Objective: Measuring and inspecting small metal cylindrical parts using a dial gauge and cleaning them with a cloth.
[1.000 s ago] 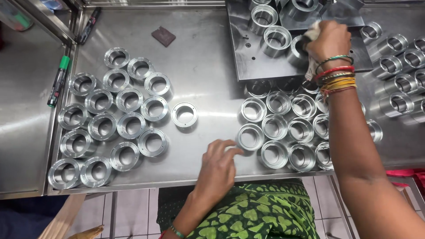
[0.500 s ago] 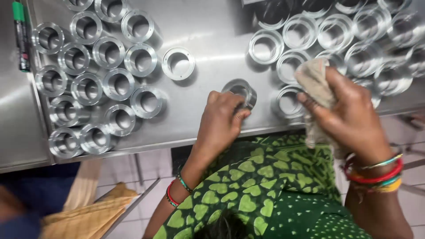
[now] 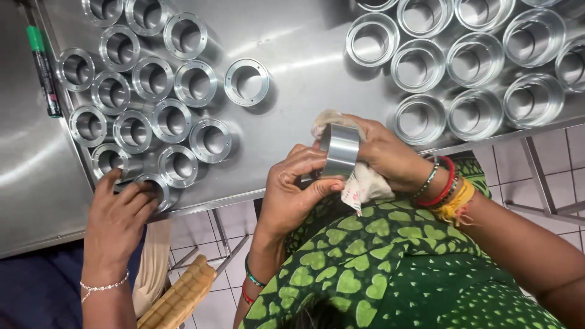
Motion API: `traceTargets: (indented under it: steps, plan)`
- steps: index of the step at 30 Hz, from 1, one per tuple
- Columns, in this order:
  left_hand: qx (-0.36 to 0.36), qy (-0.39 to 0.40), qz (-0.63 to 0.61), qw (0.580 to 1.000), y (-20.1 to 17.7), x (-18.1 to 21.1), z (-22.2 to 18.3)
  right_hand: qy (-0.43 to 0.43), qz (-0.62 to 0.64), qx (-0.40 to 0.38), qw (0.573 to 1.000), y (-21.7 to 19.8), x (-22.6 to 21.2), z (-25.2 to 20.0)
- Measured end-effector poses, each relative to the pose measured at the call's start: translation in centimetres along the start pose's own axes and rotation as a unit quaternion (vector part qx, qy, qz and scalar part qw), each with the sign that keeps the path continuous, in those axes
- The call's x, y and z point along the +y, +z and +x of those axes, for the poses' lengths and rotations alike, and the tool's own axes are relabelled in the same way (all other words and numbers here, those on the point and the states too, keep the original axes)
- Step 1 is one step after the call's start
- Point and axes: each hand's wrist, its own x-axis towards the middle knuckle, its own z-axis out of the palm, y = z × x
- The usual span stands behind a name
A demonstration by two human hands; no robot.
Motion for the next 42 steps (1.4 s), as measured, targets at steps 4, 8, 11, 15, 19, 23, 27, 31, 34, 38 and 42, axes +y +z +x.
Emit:
traceTargets:
  steps: [4, 8, 11, 15, 19, 23, 27, 31, 34, 38, 42]
  plan:
    - [-0.041, -0.134, -0.105, 0.985, 0.8, 0.7, 1.0, -0.184, -0.283, 0.022, 0.941, -0.2, 0.9, -1.4]
    - [-0.012, -0.210, -0.114, 0.971, 1.3, 0.2, 1.1, -0.364, -0.630, 0.111, 0.677, 0.5, -0.1, -2.5]
    - [-0.040, -0.074, 0.015, 0.996, 0.9, 0.1, 1.4, -0.174, -0.409, 0.121, 0.888, -1.6, 1.0, -1.3]
    - [-0.057, 0.002, 0.082, 0.995, 1.0, 1.4, 1.5, -0.128, -0.171, 0.029, 0.976, -0.6, 0.1, -1.4]
    - [-0.044, -0.204, -0.054, 0.976, 1.8, 2.4, 1.8, -0.329, -0.512, 0.084, 0.789, -0.9, 0.9, -2.3]
    - [-0.040, -0.133, -0.019, 0.990, 1.4, 0.7, 1.5, -0.279, -0.457, 0.090, 0.839, -1.4, 1.1, -2.1]
    - [-0.080, -0.036, 0.042, 0.995, 1.0, 1.4, 1.5, -0.042, -0.076, 0.018, 0.996, -2.1, 1.4, -1.7]
    - [-0.090, -0.057, 0.037, 0.994, 1.4, 2.4, 1.9, -0.217, -0.310, 0.038, 0.925, -0.6, 0.5, -3.2]
    - [-0.032, -0.196, 0.017, 0.980, 1.8, 1.6, 1.5, -0.364, -0.606, 0.110, 0.699, 0.1, -0.1, -3.9]
    - [-0.073, -0.075, 0.033, 0.994, 1.5, 1.5, 1.7, -0.184, -0.214, 0.043, 0.958, -2.0, 1.5, -3.1]
    - [-0.071, -0.037, 0.002, 0.997, 1.5, 1.2, 1.5, -0.033, -0.008, 0.028, 0.999, -2.5, 1.9, -2.9]
